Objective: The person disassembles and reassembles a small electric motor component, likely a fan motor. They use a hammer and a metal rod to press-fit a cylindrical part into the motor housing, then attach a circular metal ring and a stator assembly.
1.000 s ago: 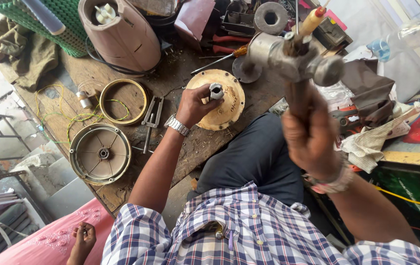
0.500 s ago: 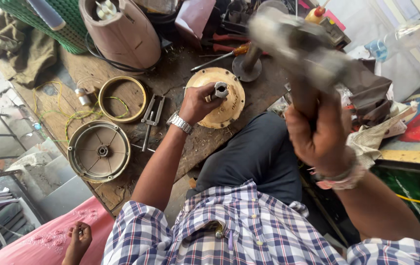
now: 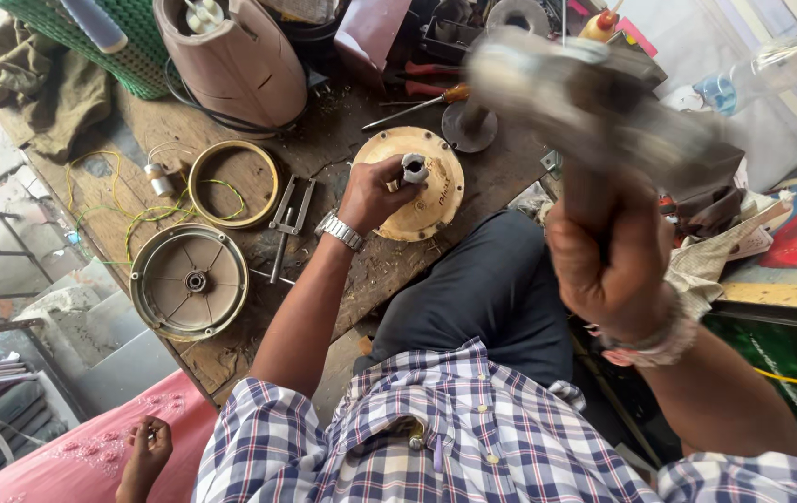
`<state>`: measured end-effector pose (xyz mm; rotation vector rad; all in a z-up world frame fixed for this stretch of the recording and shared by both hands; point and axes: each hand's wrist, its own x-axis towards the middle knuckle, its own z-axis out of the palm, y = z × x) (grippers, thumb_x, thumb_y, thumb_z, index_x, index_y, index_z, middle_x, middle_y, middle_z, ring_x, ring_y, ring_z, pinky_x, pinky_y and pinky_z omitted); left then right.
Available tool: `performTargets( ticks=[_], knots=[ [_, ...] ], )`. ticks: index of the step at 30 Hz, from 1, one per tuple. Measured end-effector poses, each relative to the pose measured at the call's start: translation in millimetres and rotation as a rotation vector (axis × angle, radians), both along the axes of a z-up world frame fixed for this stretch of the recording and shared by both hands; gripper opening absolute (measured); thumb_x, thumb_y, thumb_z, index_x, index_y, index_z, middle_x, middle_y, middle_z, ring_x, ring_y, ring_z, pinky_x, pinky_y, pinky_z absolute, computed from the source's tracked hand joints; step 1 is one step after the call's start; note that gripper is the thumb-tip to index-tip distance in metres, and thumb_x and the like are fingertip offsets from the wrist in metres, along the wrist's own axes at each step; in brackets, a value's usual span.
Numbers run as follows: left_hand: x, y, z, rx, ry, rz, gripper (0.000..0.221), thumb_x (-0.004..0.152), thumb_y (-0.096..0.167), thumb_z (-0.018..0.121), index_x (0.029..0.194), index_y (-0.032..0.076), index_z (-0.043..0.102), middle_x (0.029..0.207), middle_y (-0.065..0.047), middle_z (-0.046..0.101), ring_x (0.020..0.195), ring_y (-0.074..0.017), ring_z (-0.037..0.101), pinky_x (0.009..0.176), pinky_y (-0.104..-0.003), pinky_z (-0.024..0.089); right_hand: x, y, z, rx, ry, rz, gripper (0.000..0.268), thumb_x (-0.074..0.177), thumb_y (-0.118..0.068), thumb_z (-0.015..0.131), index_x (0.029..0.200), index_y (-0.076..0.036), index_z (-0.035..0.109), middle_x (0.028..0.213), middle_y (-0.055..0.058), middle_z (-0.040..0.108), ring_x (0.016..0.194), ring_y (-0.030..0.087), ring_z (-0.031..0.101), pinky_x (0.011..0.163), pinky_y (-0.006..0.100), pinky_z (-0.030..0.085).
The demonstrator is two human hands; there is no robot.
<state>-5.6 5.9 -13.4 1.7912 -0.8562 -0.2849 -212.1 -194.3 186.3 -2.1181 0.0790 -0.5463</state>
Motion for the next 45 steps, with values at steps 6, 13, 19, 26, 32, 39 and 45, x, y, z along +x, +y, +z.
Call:
performTargets(
  ticks=[6,13,19,26,32,39,45],
  knots=[
    [0.1,-10.4,-4.7,-0.082,-0.029,-0.021,0.034,0.082,0.012,0.083,0.115,0.009,0.075,0.1,-0.007,0.08,0.085,-0.0139,0.076,0.076,-0.031,0.062,50.1,15.6,-38.0,-0.596,0.704,0.115,0.055,0.104,-0.036,0.064,0.146,-0.005,0.047,0.073,0.026,0.069,0.065,0.04,0.068,0.057,0.047,0.054],
    [5.2,-0.8,-8.2,-0.029,-0.002,0.012,0.03,0.085,0.013,0.085,0.113,0.008,0.074,0.097,-0.007,0.08,0.081,-0.0131,0.075,0.071,-0.031,0.059,10.1,-5.3,0.1,-0.232,0.044,0.145,0.044,0.108,-0.026,0.06,0.141,0.0,0.047,0.093,0.021,0.071,0.073,0.033,0.074,0.062,0.042,0.057],
    [2.2,-5.5,-5.9,-0.046,-0.004,-0.024,0.031,0.084,0.012,0.084,0.114,0.009,0.074,0.097,-0.007,0.079,0.082,-0.0124,0.074,0.075,-0.03,0.06,48.5,16.1,-32.8,-0.488,0.25,0.079,0.045,0.104,-0.027,0.063,0.137,-0.001,0.048,0.085,0.025,0.069,0.07,0.042,0.068,0.059,0.049,0.051],
    [2.2,-2.4,-10.7,0.004,0.011,-0.011,0.034,0.085,0.014,0.084,0.117,0.01,0.074,0.093,-0.006,0.078,0.076,-0.0118,0.07,0.072,-0.029,0.057,29.1,-2.0,-1.2,-0.321,0.229,0.16,0.04,0.105,-0.025,0.064,0.137,-0.004,0.053,0.09,0.021,0.071,0.076,0.031,0.074,0.064,0.043,0.056],
    [4.0,-1.5,-1.3,0.028,-0.007,-0.019,0.028,0.087,0.016,0.082,0.113,0.01,0.075,0.09,-0.005,0.078,0.071,-0.0106,0.067,0.068,-0.028,0.056,44.9,12.6,-22.4,-0.274,0.061,0.084,0.017,0.106,-0.02,0.06,0.116,-0.006,0.055,0.083,0.018,0.07,0.071,0.03,0.071,0.064,0.042,0.056],
    [4.4,3.3,-9.4,-0.065,-0.051,-0.059,0.032,0.085,0.015,0.084,0.114,0.005,0.073,0.096,-0.009,0.078,0.081,-0.0127,0.072,0.072,-0.03,0.057,57.8,12.2,-40.0,-0.353,0.531,0.149,0.043,0.101,-0.036,0.061,0.129,-0.004,0.057,0.078,0.026,0.07,0.074,0.046,0.07,0.063,0.055,0.055],
    [5.4,-4.1,-4.1,0.034,0.039,-0.03,0.027,0.087,0.014,0.083,0.111,0.006,0.074,0.09,-0.007,0.079,0.077,-0.0121,0.073,0.072,-0.029,0.059,45.9,6.9,-22.5,-0.218,0.405,0.156,0.042,0.1,-0.029,0.064,0.133,-0.004,0.057,0.084,0.023,0.073,0.076,0.039,0.072,0.062,0.047,0.053]
  ],
)
